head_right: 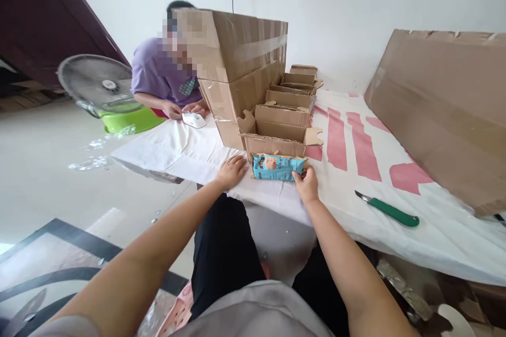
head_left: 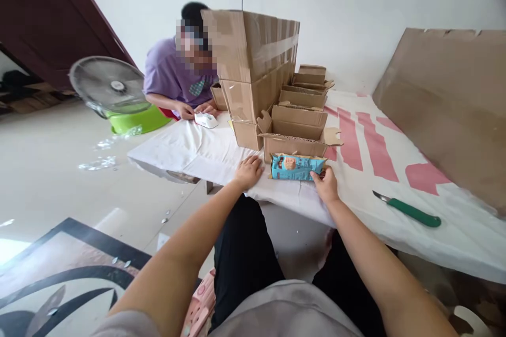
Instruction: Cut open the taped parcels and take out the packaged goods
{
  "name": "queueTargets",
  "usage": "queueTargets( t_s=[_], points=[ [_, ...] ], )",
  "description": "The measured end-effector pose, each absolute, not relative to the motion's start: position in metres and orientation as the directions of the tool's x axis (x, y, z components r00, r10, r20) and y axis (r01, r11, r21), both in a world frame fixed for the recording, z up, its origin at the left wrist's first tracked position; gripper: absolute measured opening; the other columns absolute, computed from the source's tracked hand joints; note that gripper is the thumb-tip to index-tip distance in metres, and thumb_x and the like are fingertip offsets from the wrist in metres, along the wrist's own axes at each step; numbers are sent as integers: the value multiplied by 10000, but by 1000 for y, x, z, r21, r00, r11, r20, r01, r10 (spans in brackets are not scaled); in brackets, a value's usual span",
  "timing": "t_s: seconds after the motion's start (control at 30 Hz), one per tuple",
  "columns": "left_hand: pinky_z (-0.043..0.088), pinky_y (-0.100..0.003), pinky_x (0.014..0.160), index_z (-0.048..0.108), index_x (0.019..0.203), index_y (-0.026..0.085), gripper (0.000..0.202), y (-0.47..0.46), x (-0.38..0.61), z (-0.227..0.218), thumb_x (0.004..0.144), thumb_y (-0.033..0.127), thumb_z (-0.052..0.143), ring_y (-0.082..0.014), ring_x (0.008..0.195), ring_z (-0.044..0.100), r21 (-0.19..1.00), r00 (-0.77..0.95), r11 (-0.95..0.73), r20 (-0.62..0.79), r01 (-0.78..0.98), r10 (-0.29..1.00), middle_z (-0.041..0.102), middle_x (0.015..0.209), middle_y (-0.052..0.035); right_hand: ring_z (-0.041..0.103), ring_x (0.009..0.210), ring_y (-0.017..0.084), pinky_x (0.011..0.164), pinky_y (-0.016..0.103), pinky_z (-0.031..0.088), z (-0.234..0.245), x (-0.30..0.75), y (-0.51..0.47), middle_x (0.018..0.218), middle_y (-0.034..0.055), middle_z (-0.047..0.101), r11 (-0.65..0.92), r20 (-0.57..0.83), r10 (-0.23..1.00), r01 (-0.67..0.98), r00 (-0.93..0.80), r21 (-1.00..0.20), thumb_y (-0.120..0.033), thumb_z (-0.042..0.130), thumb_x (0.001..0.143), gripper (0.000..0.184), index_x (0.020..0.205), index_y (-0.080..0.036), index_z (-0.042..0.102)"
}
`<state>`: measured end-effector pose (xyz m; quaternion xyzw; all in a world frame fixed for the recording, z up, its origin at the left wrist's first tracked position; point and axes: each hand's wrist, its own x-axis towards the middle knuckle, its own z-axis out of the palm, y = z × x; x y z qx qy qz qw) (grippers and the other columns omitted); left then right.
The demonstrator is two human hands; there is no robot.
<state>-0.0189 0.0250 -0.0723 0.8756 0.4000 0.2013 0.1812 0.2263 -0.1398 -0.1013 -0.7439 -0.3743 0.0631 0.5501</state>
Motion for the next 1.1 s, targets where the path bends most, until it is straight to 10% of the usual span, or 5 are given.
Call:
queueTargets(
  t_s=[0.53,1.1],
  points=[
    [373,-411,1066,609,1149,182,280,18,-22,-71,924,234,451,-274,1269,490,243,547,-598,250,764,799,592,1328,-110,587,744,227,723,382,509,-107,225,-138,859,47,591,-3,435,642,569,632,-822,-431,612,739,262,885,-219,562],
    [461,-374,995,663,925,206,155,24,-31,-70,873,209,517,-239,1093,605,445,490,-594,337,670,804,695,1105,-71,648,821,261,751,399,541,-105,220,-145,944,79,670,48,337,678,417,654,-907,-529,694,718,483,1042,-203,545]
  ],
)
